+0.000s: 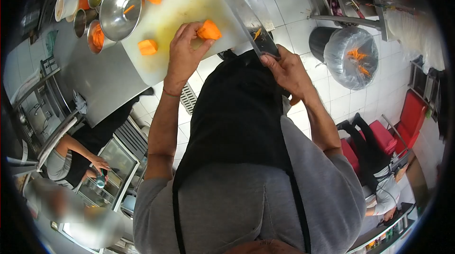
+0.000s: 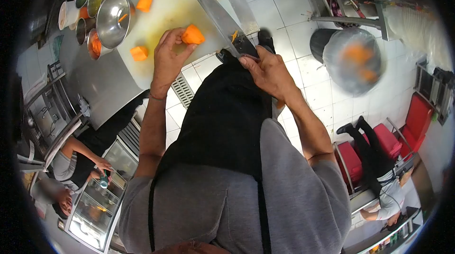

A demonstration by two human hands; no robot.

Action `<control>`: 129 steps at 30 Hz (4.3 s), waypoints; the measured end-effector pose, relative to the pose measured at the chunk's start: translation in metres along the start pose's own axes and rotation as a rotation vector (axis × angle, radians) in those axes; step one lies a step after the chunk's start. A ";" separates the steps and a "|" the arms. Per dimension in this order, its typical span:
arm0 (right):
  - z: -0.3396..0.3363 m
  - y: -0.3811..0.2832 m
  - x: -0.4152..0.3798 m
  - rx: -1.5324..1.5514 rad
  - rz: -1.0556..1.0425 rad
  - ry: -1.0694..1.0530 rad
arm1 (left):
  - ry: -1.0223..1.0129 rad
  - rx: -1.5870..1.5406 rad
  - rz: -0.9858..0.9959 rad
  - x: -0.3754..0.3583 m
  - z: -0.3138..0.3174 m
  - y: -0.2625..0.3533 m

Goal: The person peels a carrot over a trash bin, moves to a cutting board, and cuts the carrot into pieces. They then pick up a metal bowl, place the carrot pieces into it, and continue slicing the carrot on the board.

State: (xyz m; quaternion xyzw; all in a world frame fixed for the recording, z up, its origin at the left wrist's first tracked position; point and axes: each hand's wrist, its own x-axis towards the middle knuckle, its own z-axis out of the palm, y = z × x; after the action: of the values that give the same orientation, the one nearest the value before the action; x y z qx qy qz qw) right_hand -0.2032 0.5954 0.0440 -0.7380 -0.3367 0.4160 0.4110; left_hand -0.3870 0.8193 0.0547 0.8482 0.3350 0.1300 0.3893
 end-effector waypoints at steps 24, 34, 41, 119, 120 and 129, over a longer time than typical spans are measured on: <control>0.051 -0.010 0.029 0.039 0.155 -0.116 | -0.301 0.147 0.109 0.021 -0.023 -0.004; 0.050 -0.008 0.029 0.019 0.160 -0.152 | -0.298 0.177 0.120 0.021 -0.023 -0.002; 0.047 -0.011 0.030 0.030 0.151 -0.152 | -0.217 0.107 0.081 0.016 -0.017 -0.008; 0.034 -0.010 -0.012 0.149 0.335 -0.141 | -0.143 0.020 0.218 0.011 -0.012 -0.023; 0.034 -0.013 -0.013 0.106 0.332 -0.133 | -0.152 0.005 0.211 0.012 -0.012 -0.022; 0.032 -0.023 -0.006 0.102 0.379 -0.162 | -0.040 0.252 0.286 0.007 0.001 -0.018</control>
State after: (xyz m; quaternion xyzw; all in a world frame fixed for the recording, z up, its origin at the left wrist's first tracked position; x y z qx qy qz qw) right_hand -0.2376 0.6109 0.0559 -0.7304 -0.2022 0.5604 0.3339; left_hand -0.3896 0.8321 0.0406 0.9316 0.2170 0.1241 0.2639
